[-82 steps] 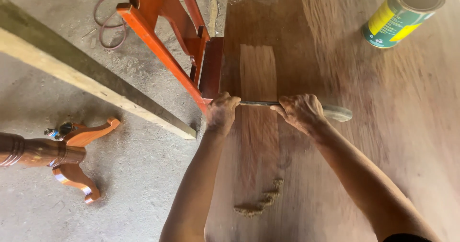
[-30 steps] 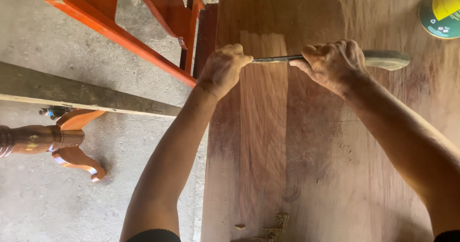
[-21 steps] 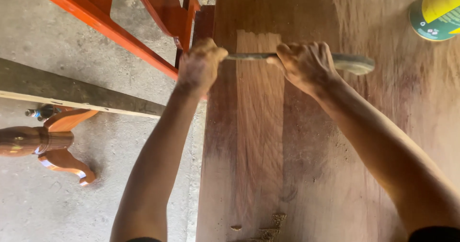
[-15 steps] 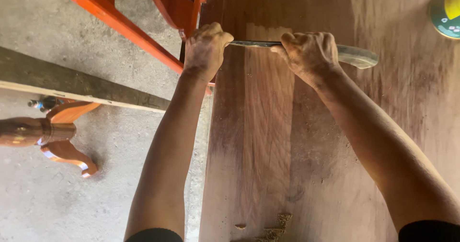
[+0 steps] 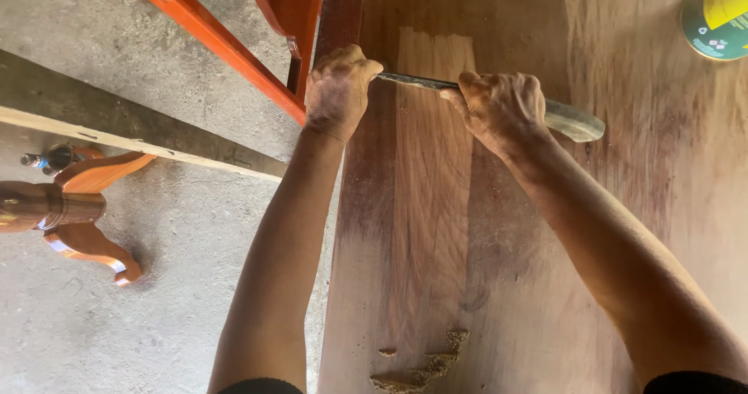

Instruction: The person scrapes a wooden table surface using a curved metal scraper to remove old finish or debris. They wipe the surface with a cloth and use their hand to clear away the scraped material. A can of wood sealer is visible on the table.

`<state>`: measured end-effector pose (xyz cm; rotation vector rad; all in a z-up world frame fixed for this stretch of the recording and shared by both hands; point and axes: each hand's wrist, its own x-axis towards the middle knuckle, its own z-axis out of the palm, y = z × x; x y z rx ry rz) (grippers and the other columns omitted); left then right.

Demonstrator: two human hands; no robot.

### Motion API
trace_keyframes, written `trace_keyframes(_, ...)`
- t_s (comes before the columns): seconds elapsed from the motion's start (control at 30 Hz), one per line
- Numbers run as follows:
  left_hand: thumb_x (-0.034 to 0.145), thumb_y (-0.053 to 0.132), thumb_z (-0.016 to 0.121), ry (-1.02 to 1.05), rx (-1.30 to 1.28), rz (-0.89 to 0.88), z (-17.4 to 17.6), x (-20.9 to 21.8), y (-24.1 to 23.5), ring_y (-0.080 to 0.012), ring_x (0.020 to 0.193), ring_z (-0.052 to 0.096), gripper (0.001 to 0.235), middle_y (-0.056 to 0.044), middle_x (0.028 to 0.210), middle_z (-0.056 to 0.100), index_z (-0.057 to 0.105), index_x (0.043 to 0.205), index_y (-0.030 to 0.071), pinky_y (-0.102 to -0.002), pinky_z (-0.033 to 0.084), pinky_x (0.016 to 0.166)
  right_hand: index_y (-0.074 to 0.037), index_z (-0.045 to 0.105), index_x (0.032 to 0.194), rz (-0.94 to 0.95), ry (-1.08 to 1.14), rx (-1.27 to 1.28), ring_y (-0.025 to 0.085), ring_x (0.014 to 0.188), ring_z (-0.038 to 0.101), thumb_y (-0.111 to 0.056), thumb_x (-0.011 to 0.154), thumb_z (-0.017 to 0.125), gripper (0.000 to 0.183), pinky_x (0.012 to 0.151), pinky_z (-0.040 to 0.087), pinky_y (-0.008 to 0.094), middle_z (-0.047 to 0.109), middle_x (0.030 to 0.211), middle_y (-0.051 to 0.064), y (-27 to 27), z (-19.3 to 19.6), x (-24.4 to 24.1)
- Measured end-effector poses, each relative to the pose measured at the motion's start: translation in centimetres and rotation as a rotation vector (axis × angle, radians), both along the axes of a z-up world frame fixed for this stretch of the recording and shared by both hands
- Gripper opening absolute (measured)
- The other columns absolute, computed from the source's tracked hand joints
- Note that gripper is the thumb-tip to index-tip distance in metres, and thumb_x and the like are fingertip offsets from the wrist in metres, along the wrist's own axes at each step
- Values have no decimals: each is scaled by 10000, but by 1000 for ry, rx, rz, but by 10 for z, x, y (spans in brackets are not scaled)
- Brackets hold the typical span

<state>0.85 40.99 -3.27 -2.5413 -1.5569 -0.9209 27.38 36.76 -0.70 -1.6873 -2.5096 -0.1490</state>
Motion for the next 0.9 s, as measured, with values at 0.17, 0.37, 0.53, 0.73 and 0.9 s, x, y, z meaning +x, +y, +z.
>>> trace_keyframes(0.17,943,174,717,-8,12,-30,2,-3,-27,-176,812,693,86,0,862,704,798,917,162,-341,589,771,-120,601,732,-34,10,-53,126,403,524,-505,1066,583,510,382,467,343,596,529,1,-28,9,-4)
trace_keyframes(0.37,954,147,710,-17,35,-22,-2,-7,-75,-176,781,685,90,-8,834,686,789,910,151,-338,585,731,-116,607,743,-17,54,-37,187,474,611,-494,1054,596,490,437,500,390,646,591,31,-76,26,-11)
trace_keyframes(0.53,945,70,688,-64,66,-23,14,-9,-141,-202,764,676,117,-39,813,663,780,914,135,-363,572,716,-118,624,791,32,90,28,241,562,672,-482,1024,593,433,485,527,423,689,666,45,-129,33,-14)
trace_keyframes(0.73,828,13,658,-113,132,-18,28,-14,-230,-261,816,679,171,-67,829,650,760,909,125,-404,569,737,-111,628,800,30,68,-20,282,633,700,-476,1005,597,419,538,548,446,702,696,76,-208,39,-21)
trace_keyframes(0.9,938,26,691,-91,8,9,-11,-25,-301,-171,761,677,143,-47,824,681,787,938,131,-328,594,690,-114,590,802,131,129,125,265,595,649,-482,993,562,416,518,529,423,668,661,49,-279,22,-19)
